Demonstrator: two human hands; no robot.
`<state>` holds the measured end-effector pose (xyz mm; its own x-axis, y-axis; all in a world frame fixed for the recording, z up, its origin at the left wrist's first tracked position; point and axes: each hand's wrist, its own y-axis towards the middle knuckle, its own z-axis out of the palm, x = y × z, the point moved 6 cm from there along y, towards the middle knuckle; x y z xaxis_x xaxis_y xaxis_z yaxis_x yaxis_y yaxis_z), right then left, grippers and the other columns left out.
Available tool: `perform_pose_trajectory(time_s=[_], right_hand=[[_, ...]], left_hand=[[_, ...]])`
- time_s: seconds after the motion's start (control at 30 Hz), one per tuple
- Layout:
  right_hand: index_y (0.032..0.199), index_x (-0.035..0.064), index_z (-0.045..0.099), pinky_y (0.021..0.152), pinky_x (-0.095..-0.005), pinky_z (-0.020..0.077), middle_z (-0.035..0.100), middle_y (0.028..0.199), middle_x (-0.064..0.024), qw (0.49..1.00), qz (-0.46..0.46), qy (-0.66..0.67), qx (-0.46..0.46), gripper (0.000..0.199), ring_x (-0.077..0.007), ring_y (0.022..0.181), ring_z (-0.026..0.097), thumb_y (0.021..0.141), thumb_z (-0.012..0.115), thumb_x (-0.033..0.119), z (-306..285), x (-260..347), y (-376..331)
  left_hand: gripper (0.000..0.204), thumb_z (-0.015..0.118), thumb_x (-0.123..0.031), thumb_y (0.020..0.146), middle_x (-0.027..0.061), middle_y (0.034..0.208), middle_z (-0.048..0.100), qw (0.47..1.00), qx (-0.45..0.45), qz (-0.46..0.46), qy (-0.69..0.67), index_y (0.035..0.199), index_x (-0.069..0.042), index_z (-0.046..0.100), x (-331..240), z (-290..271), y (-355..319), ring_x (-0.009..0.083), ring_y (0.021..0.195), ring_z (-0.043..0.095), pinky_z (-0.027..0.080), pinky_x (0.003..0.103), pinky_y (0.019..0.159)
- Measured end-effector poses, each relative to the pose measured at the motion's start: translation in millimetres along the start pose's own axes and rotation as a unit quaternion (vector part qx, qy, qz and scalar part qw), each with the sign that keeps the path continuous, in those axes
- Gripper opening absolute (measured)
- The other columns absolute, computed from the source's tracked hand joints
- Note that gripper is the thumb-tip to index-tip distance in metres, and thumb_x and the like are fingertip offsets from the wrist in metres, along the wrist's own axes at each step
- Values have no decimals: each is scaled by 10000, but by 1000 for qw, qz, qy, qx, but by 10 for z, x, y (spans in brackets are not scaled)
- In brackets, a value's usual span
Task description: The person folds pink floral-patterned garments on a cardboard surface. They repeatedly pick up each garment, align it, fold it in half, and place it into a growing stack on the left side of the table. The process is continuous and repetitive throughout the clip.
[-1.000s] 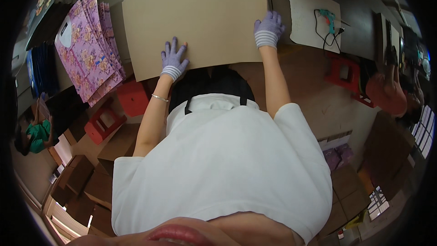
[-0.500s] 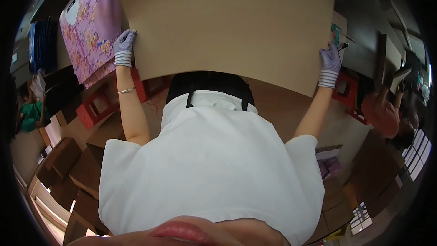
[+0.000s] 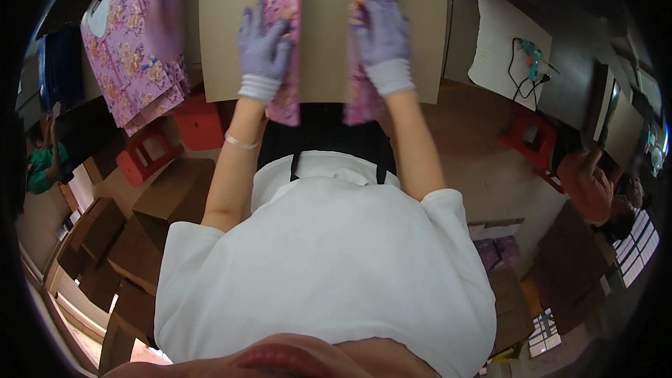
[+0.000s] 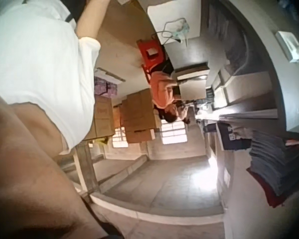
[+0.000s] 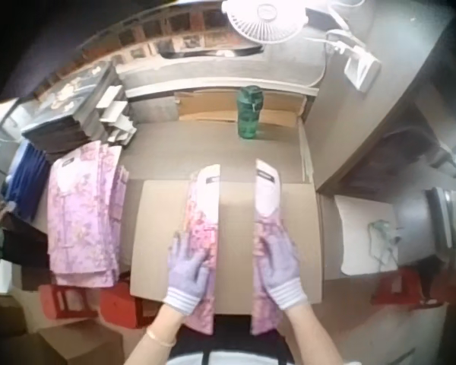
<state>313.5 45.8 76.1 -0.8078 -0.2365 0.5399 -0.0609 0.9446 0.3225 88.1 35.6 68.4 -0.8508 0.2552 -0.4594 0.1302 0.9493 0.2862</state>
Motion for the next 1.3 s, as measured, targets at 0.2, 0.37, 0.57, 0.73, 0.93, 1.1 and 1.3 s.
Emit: perform_pose_trajectory(time_s=[0.2,0.37,0.57,0.73,0.93,1.1,1.3], right_hand=[[1171,142,599,1058,-647,258,530,1384,-63,990,-45,-124,50,340,-326,1301,461,857,602,272,1048,-65,-65],[1215,98,585,1039,-461,420,591,1280,-81,968,117,223,-13,320,-286,1168,576,948,511,259,217,-574,-66],[1304,74,529,1071,-386,391,523,1353,-126,907,234,343,75,379,-282,1248,502,976,481,259,453,-960,-134],[1340,92,509,1126,-401,322,452,1424,-204,966,66,-223,116,414,-335,1349,401,966,507,269,975,-192,-25],[1384,22,457,1035,-338,416,534,1349,-151,879,249,405,35,547,-254,1223,526,937,612,296,136,-1022,-181],[1404,-25,425,1011,-313,422,537,1344,-150,899,339,250,122,554,-193,1204,533,919,632,144,-495,-1248,-405],[1338,-26,492,953,-325,467,623,1226,-137,947,229,221,34,493,-211,1098,610,878,624,90,-434,-1938,358]], left_hand=[[461,641,-246,772,106,1494,398,982,137,21,126,1226,-171,613,96,860,-34,408,1415,273,186,700,1083],[641,572,-269,877,179,1541,303,961,-5,-67,-269,1451,-49,388,685,299,-94,403,1435,241,192,529,1171],[586,487,-284,950,182,1578,224,979,91,-93,-158,1478,-65,358,741,788,-102,415,1459,169,147,589,1155],[645,559,-390,890,155,1588,215,928,186,0,321,1456,-117,413,287,1322,-90,428,1471,97,76,768,1053],[711,593,-318,930,168,1585,221,954,34,-94,-281,1514,-67,275,715,323,-20,377,1457,203,193,483,1172],[459,504,6,926,158,1376,531,868,-66,-261,-418,1384,28,468,1341,-123,-152,220,1268,509,409,326,1057],[444,538,-108,924,149,1363,554,942,-87,-169,-276,1355,-2,520,1564,-110,327,260,1265,514,387,398,1071]])
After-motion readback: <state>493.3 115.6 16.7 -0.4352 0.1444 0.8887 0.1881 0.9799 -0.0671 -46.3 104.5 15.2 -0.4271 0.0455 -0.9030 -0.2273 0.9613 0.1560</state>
